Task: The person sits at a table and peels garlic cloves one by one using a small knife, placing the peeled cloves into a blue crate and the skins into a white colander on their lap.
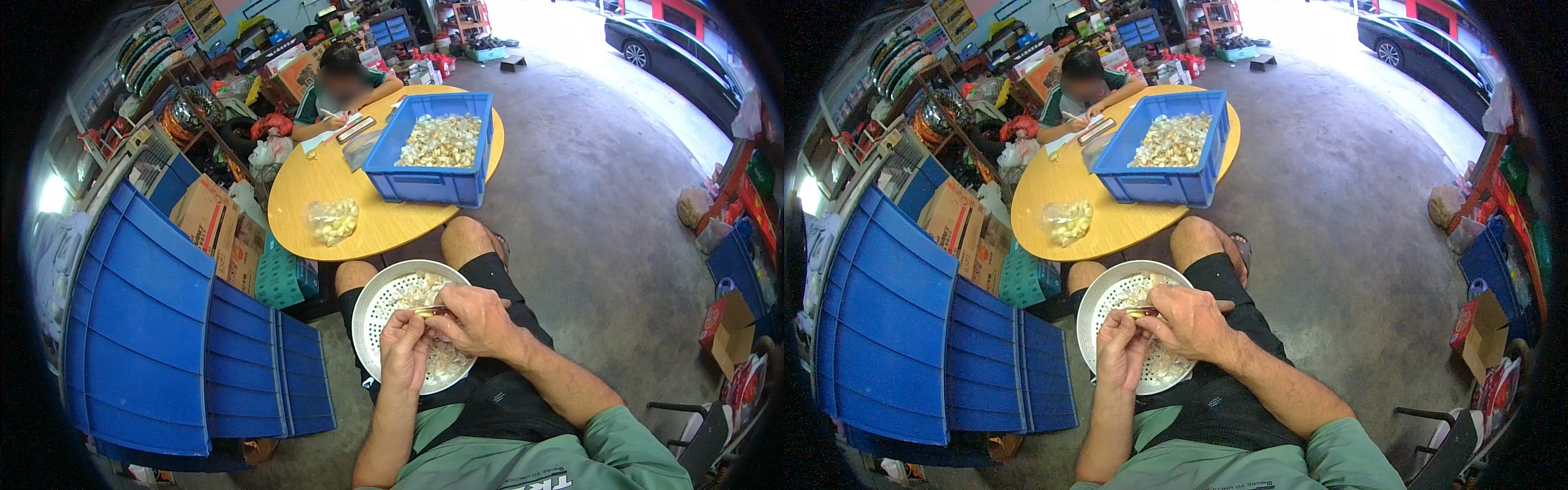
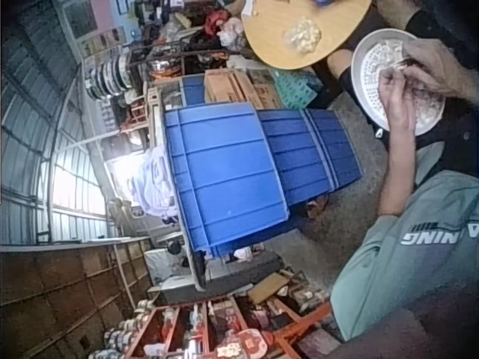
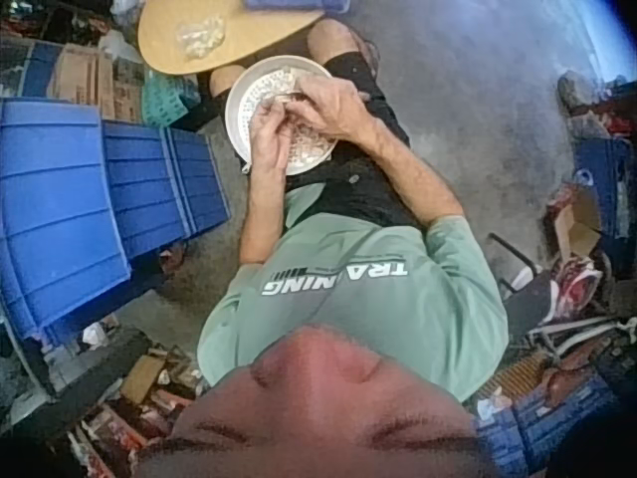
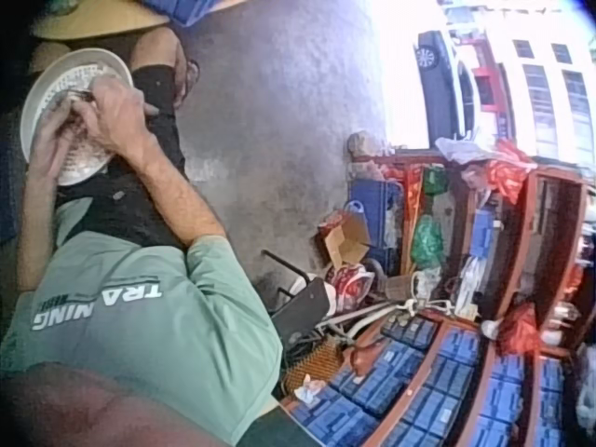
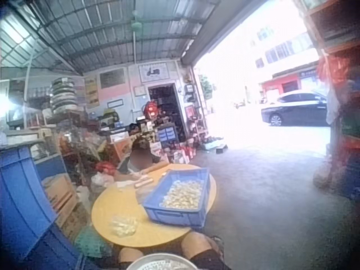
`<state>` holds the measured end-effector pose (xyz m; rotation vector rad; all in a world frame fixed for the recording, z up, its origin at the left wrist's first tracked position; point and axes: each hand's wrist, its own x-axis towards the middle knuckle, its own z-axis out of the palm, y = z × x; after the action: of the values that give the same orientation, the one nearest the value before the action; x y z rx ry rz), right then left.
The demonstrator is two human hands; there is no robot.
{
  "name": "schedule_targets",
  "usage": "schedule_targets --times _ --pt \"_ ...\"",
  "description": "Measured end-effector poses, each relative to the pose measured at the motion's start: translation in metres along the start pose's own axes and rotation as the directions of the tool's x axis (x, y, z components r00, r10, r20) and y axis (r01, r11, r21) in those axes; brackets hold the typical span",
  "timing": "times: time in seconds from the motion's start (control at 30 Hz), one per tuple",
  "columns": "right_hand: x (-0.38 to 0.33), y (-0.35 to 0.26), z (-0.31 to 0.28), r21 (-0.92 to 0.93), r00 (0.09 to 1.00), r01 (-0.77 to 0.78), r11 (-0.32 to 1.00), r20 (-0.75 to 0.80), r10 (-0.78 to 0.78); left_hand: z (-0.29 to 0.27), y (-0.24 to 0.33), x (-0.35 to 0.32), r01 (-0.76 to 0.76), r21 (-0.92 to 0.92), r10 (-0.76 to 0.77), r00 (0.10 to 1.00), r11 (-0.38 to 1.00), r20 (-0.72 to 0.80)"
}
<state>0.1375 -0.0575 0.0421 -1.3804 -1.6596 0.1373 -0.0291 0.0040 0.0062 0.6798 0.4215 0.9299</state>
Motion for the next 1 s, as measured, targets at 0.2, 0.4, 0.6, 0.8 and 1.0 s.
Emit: schedule_targets --times 0.2,0.4,0.6,0.8,1.0 --pt "0.0 0.0 -0.002 -0.033 0.999 0.037 0.999 -0.01 -0.037 0.007 0.001 -0.002 -0.045 0.003 0.045 0.999 0.999 0.009" --pt "0.001 0.0 -0.001 0.001 0.998 0.041 0.999 -0.054 -0.041 0.001 -0.002 -0.002 -0.099 0.105 0.098 0.995 0.99 0.01" --pt "0.001 0.003 -0.001 -0.045 0.997 0.065 0.997 -0.047 -0.067 0.008 -0.001 -0.003 -0.155 0.189 0.165 0.986 0.97 -0.038" --pt "0.0 0.003 0.001 0.005 0.996 0.05 0.999 -0.073 -0.049 0.009 -0.001 -0.004 -0.178 0.215 0.189 0.981 0.96 -0.033" --pt "0.0 0.004 0.0 0.004 0.998 0.042 0.999 -0.053 -0.042 0.015 0.0 -0.006 -0.213 0.257 0.229 0.973 0.943 -0.034"
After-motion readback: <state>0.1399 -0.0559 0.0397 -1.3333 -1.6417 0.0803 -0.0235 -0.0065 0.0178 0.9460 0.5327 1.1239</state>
